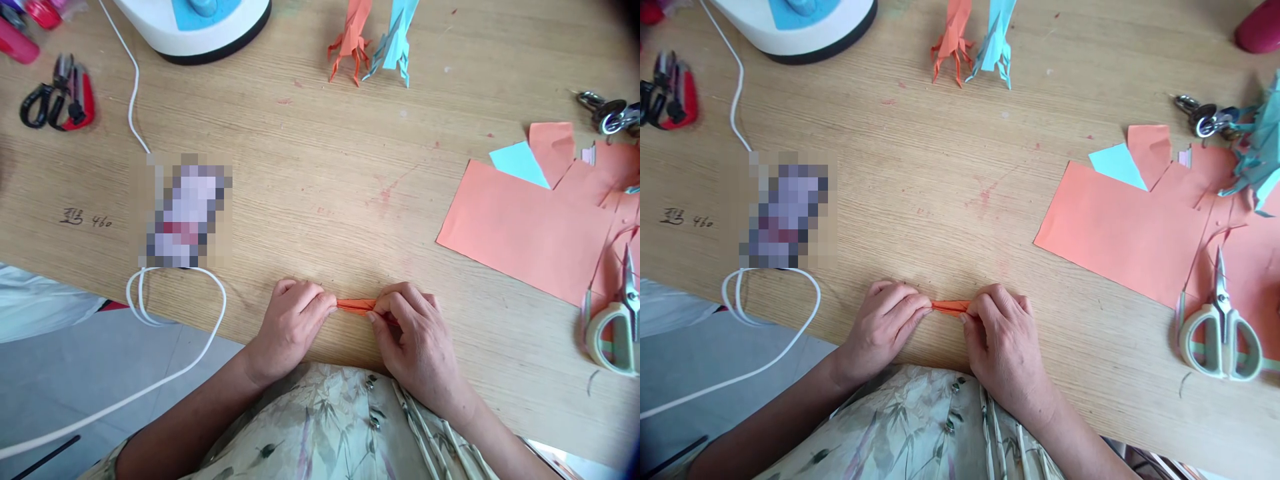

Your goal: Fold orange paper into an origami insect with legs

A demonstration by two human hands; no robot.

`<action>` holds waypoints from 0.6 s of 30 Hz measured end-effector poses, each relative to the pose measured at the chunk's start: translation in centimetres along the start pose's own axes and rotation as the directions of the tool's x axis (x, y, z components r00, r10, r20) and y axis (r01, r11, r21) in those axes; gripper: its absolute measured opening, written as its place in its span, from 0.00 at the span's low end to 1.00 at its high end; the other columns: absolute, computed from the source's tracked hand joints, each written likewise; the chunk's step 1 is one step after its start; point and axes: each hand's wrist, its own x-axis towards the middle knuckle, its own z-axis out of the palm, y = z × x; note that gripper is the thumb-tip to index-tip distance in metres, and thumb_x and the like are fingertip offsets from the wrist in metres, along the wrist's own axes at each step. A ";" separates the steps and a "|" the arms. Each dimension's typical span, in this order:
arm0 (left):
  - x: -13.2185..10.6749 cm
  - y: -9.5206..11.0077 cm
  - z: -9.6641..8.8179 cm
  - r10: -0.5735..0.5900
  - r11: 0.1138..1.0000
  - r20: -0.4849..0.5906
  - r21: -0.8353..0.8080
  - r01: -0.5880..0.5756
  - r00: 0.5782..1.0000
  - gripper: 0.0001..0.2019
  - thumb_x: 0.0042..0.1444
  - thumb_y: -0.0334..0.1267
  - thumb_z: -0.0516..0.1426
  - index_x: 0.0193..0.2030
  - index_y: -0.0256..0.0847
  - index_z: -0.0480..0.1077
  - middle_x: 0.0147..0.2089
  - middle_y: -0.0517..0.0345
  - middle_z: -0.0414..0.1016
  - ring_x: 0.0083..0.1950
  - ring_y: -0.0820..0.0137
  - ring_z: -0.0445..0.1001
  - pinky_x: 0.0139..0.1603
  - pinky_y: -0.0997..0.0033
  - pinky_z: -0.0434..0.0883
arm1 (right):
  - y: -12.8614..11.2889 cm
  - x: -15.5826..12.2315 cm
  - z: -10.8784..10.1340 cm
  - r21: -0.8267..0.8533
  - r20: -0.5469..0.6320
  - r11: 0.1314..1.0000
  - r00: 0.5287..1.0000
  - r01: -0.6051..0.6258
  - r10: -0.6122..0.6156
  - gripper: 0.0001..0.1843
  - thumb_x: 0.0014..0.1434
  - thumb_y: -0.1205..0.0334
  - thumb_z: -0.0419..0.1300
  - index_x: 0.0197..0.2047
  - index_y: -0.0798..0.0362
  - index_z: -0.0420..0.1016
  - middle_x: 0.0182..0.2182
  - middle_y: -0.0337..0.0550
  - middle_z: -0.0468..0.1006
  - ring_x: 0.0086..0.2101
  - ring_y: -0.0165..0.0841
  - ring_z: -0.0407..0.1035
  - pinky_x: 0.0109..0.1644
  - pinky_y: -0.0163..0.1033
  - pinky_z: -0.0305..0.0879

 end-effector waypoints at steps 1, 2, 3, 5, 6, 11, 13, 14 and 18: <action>0.0 0.0 0.1 0.007 1.000 0.004 0.022 -0.007 1.000 0.09 0.73 0.30 0.50 0.41 0.41 0.69 0.36 0.61 0.75 0.37 0.72 0.72 0.46 0.64 0.61 | 0.0 0.0 0.0 0.000 0.003 1.000 1.000 0.000 0.000 0.08 0.66 0.70 0.56 0.35 0.50 0.66 0.34 0.40 0.72 0.35 0.36 0.66 0.41 0.44 0.56; 0.1 0.0 0.2 0.010 0.999 0.009 0.049 -0.011 1.000 0.09 0.73 0.31 0.49 0.40 0.40 0.68 0.35 0.61 0.74 0.36 0.72 0.71 0.46 0.64 0.61 | 0.0 0.0 0.0 0.000 0.004 1.000 1.000 0.002 -0.002 0.08 0.66 0.70 0.56 0.35 0.50 0.66 0.34 0.40 0.72 0.35 0.35 0.66 0.41 0.44 0.56; 0.2 0.0 0.3 0.010 0.997 0.012 0.078 -0.011 1.000 0.10 0.73 0.31 0.49 0.40 0.40 0.68 0.35 0.61 0.73 0.35 0.71 0.70 0.45 0.64 0.61 | 0.0 0.0 0.0 -0.001 0.007 1.000 1.000 0.004 -0.004 0.08 0.67 0.71 0.56 0.35 0.50 0.65 0.33 0.40 0.72 0.35 0.35 0.66 0.41 0.44 0.56; 0.3 0.0 0.3 0.009 0.993 0.018 0.119 -0.011 1.000 0.11 0.74 0.33 0.49 0.39 0.40 0.67 0.33 0.61 0.71 0.35 0.70 0.69 0.45 0.64 0.60 | 0.0 0.0 0.0 -0.001 0.010 1.000 1.000 0.007 -0.007 0.08 0.66 0.71 0.56 0.35 0.50 0.65 0.33 0.40 0.71 0.35 0.36 0.66 0.41 0.44 0.56; 0.3 -0.1 0.3 0.010 0.992 0.022 0.122 -0.013 1.000 0.11 0.74 0.33 0.48 0.38 0.40 0.67 0.33 0.61 0.70 0.35 0.70 0.69 0.44 0.64 0.60 | 0.0 0.0 0.0 -0.001 0.012 1.000 1.000 0.008 -0.008 0.08 0.66 0.71 0.56 0.35 0.50 0.65 0.33 0.40 0.71 0.35 0.36 0.66 0.41 0.44 0.56; 0.0 -0.6 -0.4 0.020 1.000 0.027 0.022 -0.021 0.999 0.09 0.73 0.31 0.48 0.42 0.40 0.67 0.37 0.59 0.73 0.37 0.71 0.71 0.45 0.66 0.64 | 0.0 0.1 -0.1 -0.001 0.029 1.000 0.999 0.012 -0.012 0.08 0.66 0.71 0.55 0.35 0.50 0.64 0.34 0.41 0.72 0.35 0.36 0.66 0.41 0.45 0.55; -0.1 -0.8 -0.7 0.021 1.000 0.000 -0.011 -0.021 1.000 0.07 0.72 0.30 0.50 0.43 0.41 0.67 0.38 0.59 0.74 0.39 0.70 0.72 0.47 0.66 0.65 | 0.1 0.1 -0.1 -0.003 0.027 1.000 0.999 0.018 -0.018 0.08 0.67 0.71 0.55 0.35 0.50 0.64 0.34 0.41 0.72 0.35 0.36 0.66 0.41 0.45 0.55; -0.2 -0.8 -0.7 0.017 0.999 -0.021 -0.028 -0.018 1.000 0.06 0.72 0.29 0.51 0.44 0.41 0.67 0.39 0.59 0.74 0.41 0.70 0.72 0.48 0.67 0.66 | 0.1 0.1 -0.1 -0.005 0.024 1.000 0.999 0.020 -0.020 0.08 0.67 0.70 0.55 0.35 0.50 0.64 0.34 0.41 0.72 0.35 0.36 0.66 0.41 0.45 0.55; -0.1 -0.7 -0.7 -0.001 0.996 -0.047 -0.091 -0.004 0.999 0.04 0.69 0.29 0.55 0.45 0.40 0.69 0.40 0.58 0.73 0.42 0.70 0.71 0.49 0.67 0.65 | 0.1 0.2 -0.2 -0.009 0.025 1.000 0.999 0.026 -0.026 0.08 0.67 0.69 0.55 0.35 0.50 0.65 0.33 0.41 0.72 0.34 0.36 0.66 0.41 0.45 0.55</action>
